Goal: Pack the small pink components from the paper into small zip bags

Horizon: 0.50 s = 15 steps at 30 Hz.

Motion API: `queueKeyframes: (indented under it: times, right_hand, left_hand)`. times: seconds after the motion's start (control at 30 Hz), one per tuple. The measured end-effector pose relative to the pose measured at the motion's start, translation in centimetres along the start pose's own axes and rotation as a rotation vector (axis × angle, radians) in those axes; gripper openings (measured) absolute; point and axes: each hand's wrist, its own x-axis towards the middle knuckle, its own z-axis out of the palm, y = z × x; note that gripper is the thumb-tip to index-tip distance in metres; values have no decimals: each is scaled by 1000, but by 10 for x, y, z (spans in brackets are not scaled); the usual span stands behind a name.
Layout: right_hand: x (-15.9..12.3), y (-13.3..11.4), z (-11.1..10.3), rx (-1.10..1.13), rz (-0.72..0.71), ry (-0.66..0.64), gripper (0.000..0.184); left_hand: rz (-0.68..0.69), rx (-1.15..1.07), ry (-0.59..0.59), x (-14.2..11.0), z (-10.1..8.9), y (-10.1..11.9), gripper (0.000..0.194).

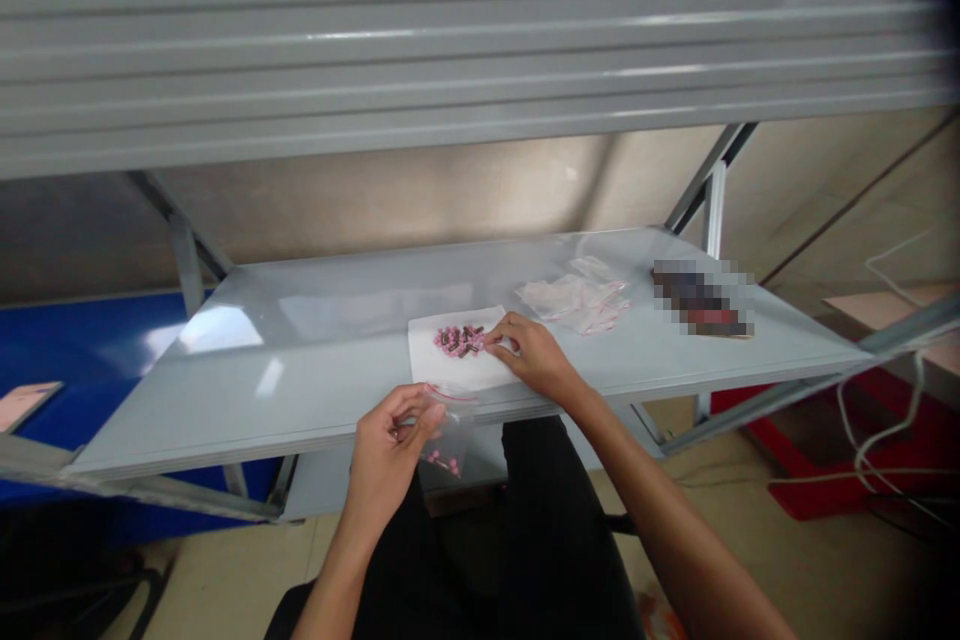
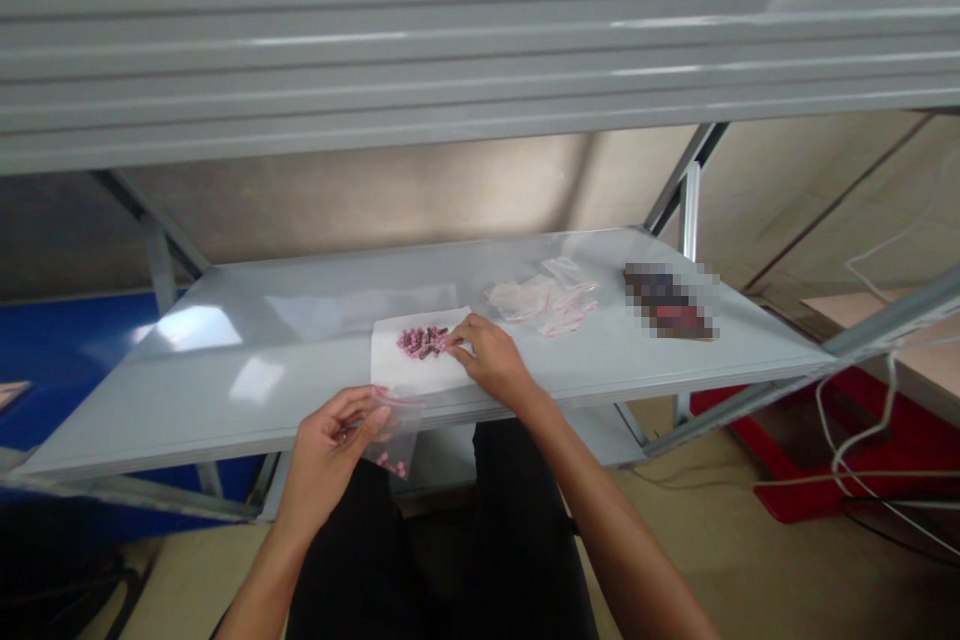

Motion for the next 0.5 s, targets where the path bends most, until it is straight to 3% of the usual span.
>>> queueKeyframes:
  times: [0.13,0.27,0.37,0.5]
  right_hand:
    - [-2,-10,-9,152,9,14,7]
    - [-6,-43,-22,385,-61,-103,12]
    - [-12,-65,-24,433,-158,-220,13]
    - [-18,-72,-19,429,-155,-272,19]
  left_hand:
    - [12,22,-8,0,-1,1,33]
    - [51,89,-42,-3,3,0,28]
    - [58,99,-80,-6,8,0,26]
    - [52,89,-84,-8,13,2,25]
